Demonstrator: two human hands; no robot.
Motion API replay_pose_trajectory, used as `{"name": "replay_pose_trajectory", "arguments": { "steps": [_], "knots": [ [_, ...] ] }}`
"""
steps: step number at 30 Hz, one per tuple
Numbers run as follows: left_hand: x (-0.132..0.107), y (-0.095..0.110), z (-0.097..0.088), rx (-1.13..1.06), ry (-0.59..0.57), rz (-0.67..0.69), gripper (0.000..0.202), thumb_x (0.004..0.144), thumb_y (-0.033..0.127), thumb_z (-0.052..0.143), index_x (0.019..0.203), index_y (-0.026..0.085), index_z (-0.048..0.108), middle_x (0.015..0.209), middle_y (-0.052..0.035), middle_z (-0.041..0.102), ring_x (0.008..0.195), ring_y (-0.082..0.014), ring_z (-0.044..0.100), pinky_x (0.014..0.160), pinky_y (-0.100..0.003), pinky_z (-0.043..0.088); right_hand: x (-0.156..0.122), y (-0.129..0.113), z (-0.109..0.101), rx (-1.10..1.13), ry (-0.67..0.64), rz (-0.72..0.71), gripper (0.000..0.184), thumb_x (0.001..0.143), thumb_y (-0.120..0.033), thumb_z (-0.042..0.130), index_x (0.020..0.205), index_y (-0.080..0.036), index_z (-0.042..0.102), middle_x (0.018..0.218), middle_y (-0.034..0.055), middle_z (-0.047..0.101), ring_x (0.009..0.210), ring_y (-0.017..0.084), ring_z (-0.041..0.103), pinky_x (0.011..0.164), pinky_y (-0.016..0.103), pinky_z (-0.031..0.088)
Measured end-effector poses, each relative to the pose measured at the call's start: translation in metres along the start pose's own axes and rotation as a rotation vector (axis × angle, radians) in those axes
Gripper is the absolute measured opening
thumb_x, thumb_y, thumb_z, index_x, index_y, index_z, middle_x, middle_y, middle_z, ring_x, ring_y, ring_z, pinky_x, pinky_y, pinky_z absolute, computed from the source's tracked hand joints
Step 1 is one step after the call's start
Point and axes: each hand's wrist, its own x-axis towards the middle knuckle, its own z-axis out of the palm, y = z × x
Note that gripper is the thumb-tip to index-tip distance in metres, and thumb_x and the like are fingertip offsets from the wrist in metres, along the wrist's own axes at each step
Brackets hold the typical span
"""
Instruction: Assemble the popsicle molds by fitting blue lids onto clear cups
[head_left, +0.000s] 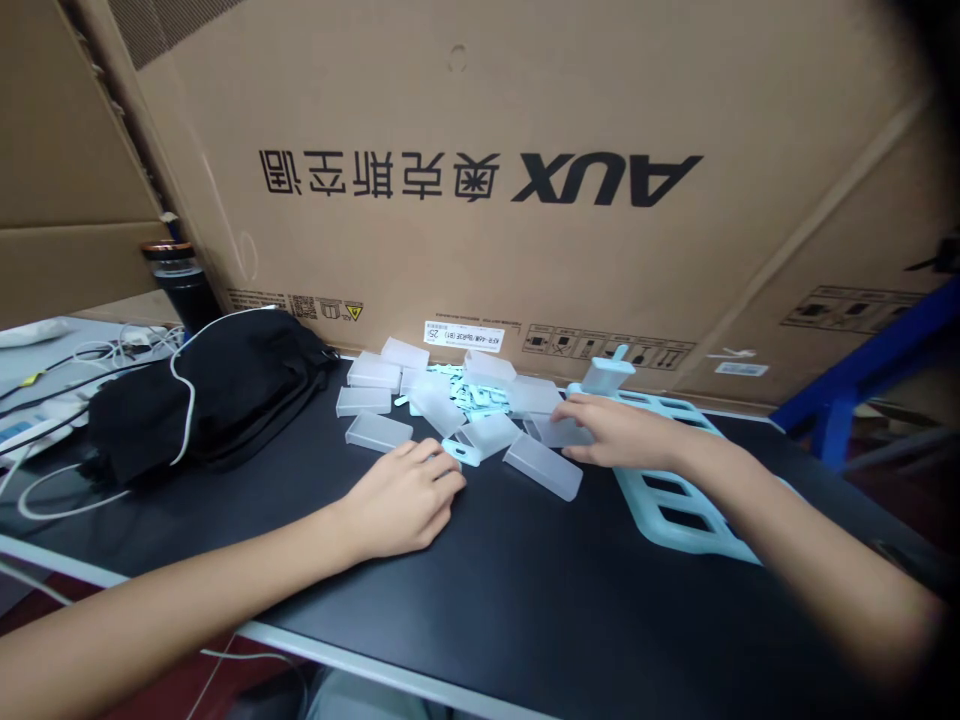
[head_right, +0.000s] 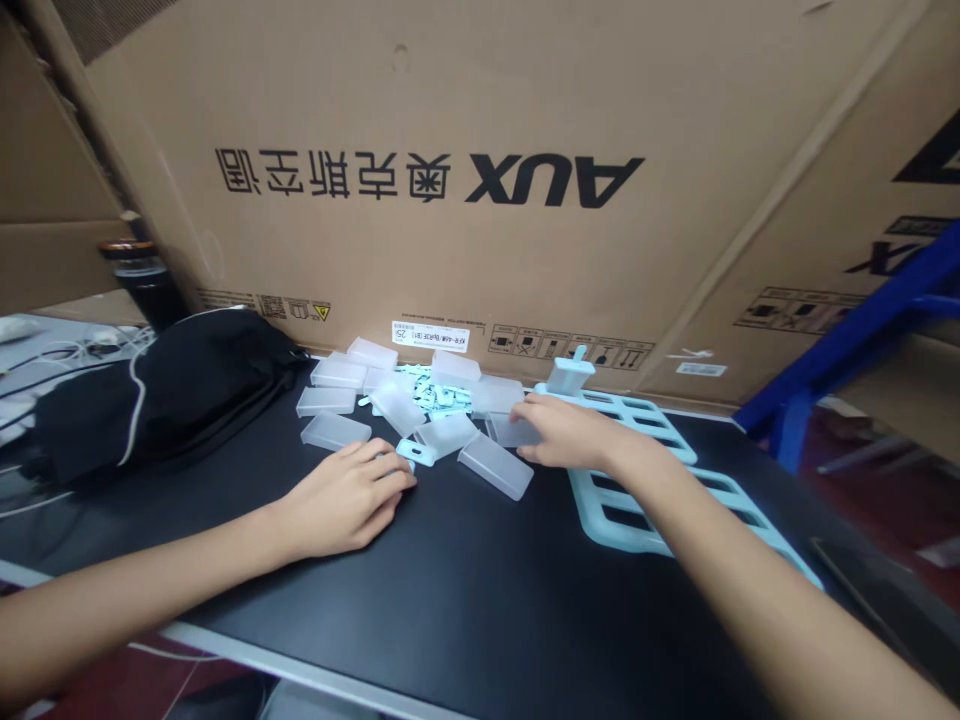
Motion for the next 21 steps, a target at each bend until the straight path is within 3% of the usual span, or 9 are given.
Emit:
{"name": "replay_pose_trajectory", "arguments": {
  "steps": [6, 11, 18, 21],
  "knots": [
    [0.031, 0.009, 0.015, -0.190, 0.040, 0.335, 0.033, 0.090, 0.021, 0.048, 0.121, 0.022, 0.060, 0.122, -0.0053, 0.063, 0.117, -0.0238, 0.048, 0.097, -0.037, 0.042, -0.013, 0.000, 0.030, 0.073, 0.187, 0.004, 0.035, 0.082, -0.037, 0.051, 0.112, -0.019, 0.057, 0.111, 0.0126, 0.060, 0.107, 0.030, 0.054, 0.087, 0.042, 0.044],
    [0.057, 0.016, 0.026, -0.265, 0.015, 0.503, 0.037, 0.089, 0.015, 0.046, 0.123, 0.022, 0.060, 0.122, -0.0054, 0.063, 0.110, -0.0217, 0.053, 0.096, -0.033, 0.044, -0.018, -0.012, 0.038, 0.094, 0.262, 0.042, 0.036, 0.082, -0.043, 0.052, 0.109, -0.018, 0.056, 0.105, 0.0124, 0.062, 0.105, 0.031, 0.054, 0.086, 0.042, 0.044],
    [0.052, 0.017, 0.021, -0.290, -0.004, 0.313, 0.032, 0.094, 0.025, 0.043, 0.123, 0.020, 0.059, 0.132, -0.0084, 0.056, 0.115, -0.0235, 0.053, 0.100, -0.036, 0.044, -0.041, -0.016, 0.015, 0.217, 0.411, 0.096, 0.042, 0.076, -0.048, 0.061, 0.108, -0.020, 0.055, 0.104, 0.0104, 0.063, 0.087, 0.026, 0.060, 0.072, 0.036, 0.046],
    [0.051, 0.017, 0.022, -0.265, -0.001, 0.239, 0.034, 0.094, 0.026, 0.045, 0.126, 0.021, 0.055, 0.139, -0.0097, 0.050, 0.121, -0.0256, 0.050, 0.103, -0.040, 0.042, -0.057, -0.025, 0.001, 0.382, 0.284, -0.033, 0.034, 0.081, -0.048, 0.059, 0.103, -0.023, 0.060, 0.091, 0.0054, 0.067, 0.073, 0.020, 0.060, 0.061, 0.030, 0.044]
  ]
}}
